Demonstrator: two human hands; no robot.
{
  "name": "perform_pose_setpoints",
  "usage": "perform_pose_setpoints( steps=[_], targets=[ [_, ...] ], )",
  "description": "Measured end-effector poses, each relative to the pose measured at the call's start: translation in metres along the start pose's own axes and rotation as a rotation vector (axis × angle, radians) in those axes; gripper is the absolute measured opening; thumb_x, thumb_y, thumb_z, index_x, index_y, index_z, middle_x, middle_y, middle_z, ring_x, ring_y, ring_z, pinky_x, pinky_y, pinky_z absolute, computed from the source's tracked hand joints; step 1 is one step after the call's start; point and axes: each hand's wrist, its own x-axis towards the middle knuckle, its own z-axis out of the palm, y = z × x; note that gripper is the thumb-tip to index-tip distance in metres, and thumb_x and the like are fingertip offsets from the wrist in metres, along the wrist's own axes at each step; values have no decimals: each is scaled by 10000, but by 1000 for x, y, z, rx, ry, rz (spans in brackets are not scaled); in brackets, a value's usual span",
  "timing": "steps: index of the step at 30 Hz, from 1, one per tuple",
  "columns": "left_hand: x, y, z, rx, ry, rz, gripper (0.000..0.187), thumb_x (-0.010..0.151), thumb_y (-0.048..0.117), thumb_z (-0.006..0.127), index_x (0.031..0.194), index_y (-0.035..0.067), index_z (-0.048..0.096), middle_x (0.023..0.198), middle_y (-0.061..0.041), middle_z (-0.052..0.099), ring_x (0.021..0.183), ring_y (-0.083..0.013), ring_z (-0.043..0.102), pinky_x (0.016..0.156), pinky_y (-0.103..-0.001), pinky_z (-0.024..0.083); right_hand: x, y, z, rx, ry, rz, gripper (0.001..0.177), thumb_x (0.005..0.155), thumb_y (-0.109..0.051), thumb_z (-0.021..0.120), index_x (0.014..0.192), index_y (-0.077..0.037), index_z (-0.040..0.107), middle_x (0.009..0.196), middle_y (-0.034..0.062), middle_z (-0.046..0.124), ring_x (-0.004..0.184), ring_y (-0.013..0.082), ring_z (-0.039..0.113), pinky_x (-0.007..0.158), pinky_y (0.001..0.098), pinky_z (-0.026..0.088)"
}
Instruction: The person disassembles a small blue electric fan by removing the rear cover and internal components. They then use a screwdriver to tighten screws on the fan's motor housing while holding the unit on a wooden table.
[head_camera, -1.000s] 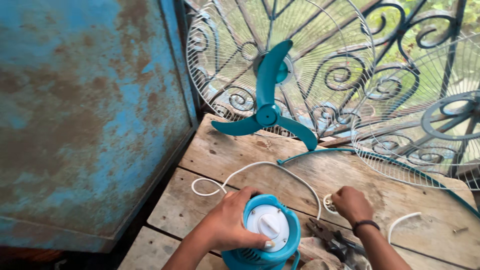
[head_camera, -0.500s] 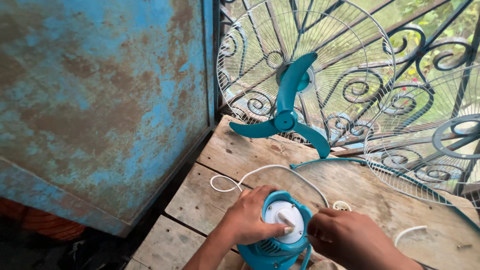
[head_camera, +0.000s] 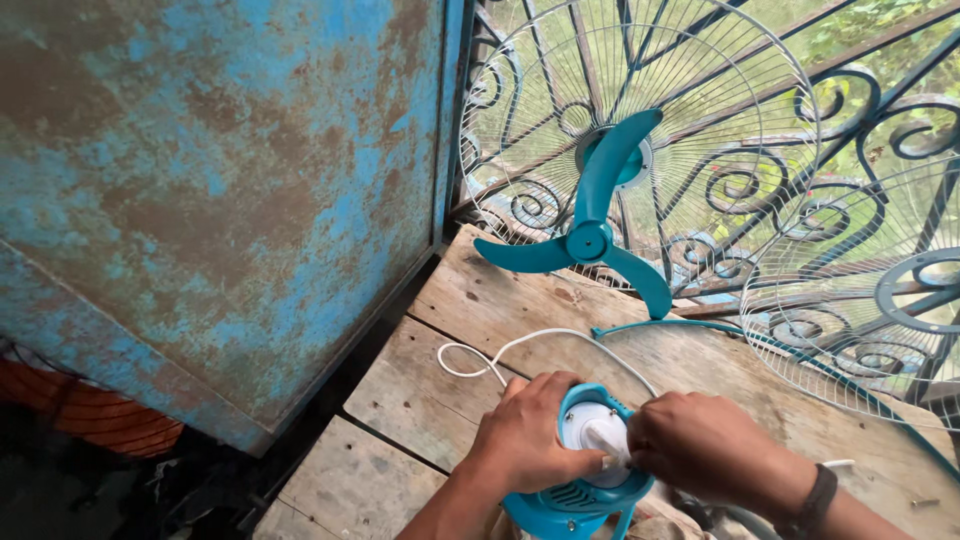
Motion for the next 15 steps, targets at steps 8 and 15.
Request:
perform_pose_setpoints(
  steps=[8, 15],
  targets=[
    [1, 2, 0, -2, -5, -3, 841, 619, 521, 819, 1363, 245, 540, 1360, -10, 599, 1288, -309, 509, 1022, -481, 482, 2, -11, -6, -72, -62, 90, 176, 831, -330, 653, 836, -192, 762, 868, 81, 743, 865, 322, 709, 756, 465, 576],
    [5, 4, -2, 14, -10, -59, 884, 618, 518, 819, 1397, 247, 502, 1390, 2, 586, 1288, -309, 500, 1022, -489, 483, -4, -19, 2, -21, 59, 177, 141, 807, -272, 644, 880, -215, 751, 861, 70, 735, 831, 331, 717, 737, 462, 585]
  ],
)
